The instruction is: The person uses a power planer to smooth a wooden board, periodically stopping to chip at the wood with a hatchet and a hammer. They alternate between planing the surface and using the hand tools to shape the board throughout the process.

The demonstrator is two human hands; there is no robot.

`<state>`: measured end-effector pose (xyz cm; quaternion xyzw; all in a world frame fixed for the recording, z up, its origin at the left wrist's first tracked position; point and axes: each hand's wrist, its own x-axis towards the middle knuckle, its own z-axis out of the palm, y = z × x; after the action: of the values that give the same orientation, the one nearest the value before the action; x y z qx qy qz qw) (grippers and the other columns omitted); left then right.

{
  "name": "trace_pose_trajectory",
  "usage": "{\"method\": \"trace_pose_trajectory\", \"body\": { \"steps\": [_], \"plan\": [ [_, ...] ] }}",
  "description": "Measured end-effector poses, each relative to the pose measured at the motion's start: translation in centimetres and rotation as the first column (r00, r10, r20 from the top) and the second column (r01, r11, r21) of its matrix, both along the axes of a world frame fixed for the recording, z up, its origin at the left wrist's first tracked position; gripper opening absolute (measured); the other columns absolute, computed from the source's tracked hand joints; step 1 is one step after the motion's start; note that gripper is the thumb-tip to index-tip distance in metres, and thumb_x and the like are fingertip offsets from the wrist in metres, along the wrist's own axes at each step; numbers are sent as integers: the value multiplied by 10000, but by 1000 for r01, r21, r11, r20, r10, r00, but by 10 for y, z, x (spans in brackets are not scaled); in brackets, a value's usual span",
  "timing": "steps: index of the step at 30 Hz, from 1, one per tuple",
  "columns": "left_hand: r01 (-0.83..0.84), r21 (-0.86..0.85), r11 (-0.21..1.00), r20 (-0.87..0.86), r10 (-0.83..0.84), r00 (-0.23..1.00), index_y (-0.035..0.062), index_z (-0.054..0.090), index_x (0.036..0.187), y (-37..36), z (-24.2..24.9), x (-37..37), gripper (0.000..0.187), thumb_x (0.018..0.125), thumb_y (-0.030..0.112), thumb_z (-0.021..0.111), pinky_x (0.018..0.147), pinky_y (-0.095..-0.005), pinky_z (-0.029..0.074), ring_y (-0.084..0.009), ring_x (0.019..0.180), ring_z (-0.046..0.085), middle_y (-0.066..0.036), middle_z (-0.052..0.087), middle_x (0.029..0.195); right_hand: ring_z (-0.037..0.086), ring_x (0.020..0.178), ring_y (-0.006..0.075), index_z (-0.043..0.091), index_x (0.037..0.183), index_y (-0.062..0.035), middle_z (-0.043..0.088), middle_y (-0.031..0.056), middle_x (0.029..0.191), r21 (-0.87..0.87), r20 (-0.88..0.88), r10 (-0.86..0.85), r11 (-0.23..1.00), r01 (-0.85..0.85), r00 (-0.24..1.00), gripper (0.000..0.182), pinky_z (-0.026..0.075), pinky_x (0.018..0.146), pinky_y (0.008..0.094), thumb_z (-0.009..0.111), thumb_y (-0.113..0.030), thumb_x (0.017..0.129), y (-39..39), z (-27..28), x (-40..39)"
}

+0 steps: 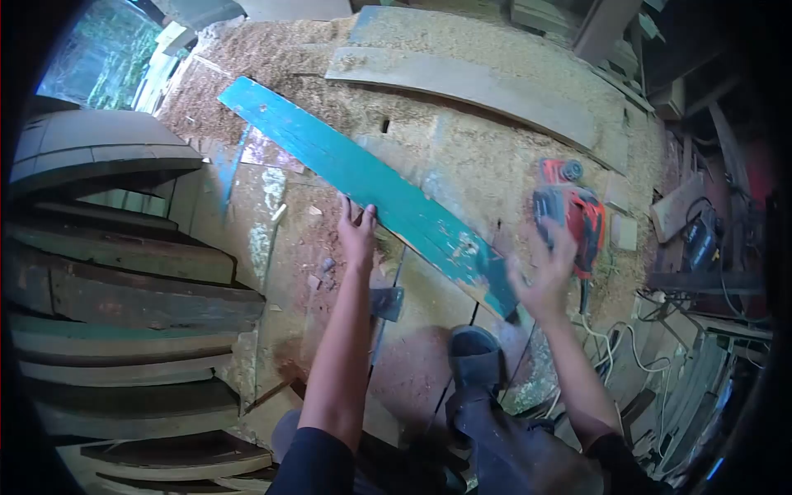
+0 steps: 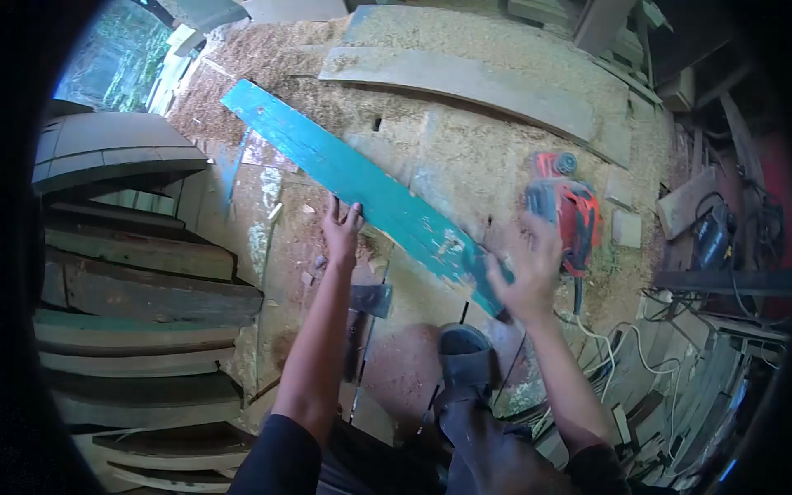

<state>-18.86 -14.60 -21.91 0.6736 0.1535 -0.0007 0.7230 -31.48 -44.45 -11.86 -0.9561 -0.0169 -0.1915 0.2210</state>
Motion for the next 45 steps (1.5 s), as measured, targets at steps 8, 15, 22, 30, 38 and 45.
{"method": "trace_pose_trajectory", "body": {
  "steps": [8, 15, 22, 30, 38, 45],
  "plan": [
    [-22, 451, 892, 12, 19, 1000, 40, 503, 1349, -13, -3, -64, 495, 883, 95, 661, 917, -342, 468, -232, 1071, 564, -141, 550, 1245, 624, 887, 236, 630, 1119, -22, 607, 140, 1045, 492, -360, -198, 790, 366, 912, 433, 508, 788, 361, 735, -327, 831, -139, -20, 31],
    [483, 582, 654, 215, -696, 685, 13, 601, 1105, -129, 31, -167, 306, 805, 54, 645, 870, -374, 455, -335, 1040, 548, -179, 579, 1008, 472, 404, 83, 623, 842, -57, 553, -1, 618, 741, -547, -138, 379, 554, 826, 319, 365, 369, 253, 679, -367, 886, -118, -25, 53],
    [543, -189, 818, 90, -536, 839, -14, 608, 1104, -301, 18, -237, 380, 788, 150, 740, 971, -372, 420, -282, 966, 603, -110, 628, 997, 439, 403, 85, 568, 866, -55, 509, -2, 615, 913, -400, -223, -5, 409, 889, 303, 357, 376, 249, 636, -346, 916, -109, 7, 25],
    [877, -475, -65, 401, -904, 150, 53, 634, 1066, -315, 18, -327, 185, 897, 130, 648, 890, -305, 428, -143, 952, 565, -32, 628, 970, 429, 422, 101, 564, 863, -31, 513, 24, 627, 977, -149, -250, 113, 182, 957, 317, 363, 408, 272, 627, -337, 919, -133, 87, 27],
    [452, -35, -892, 305, -440, -845, 43, 675, 1045, -311, 72, -394, 283, 813, 206, 665, 813, -364, 488, -236, 926, 619, -114, 673, 1016, 420, 446, 82, 596, 944, 5, 538, 35, 680, 849, -41, -170, 514, 124, 985, 384, 348, 437, 231, 597, -379, 941, -162, 127, 25],
    [547, 235, -803, -114, -582, -805, 1, 710, 935, -307, 31, -405, 274, 711, 157, 684, 724, -390, 528, -285, 784, 662, -154, 701, 922, 451, 439, 37, 631, 895, 15, 568, 10, 650, 713, -391, -102, 595, 371, 915, 335, 364, 400, 198, 617, -317, 939, -145, 80, -52]
  ]
}}
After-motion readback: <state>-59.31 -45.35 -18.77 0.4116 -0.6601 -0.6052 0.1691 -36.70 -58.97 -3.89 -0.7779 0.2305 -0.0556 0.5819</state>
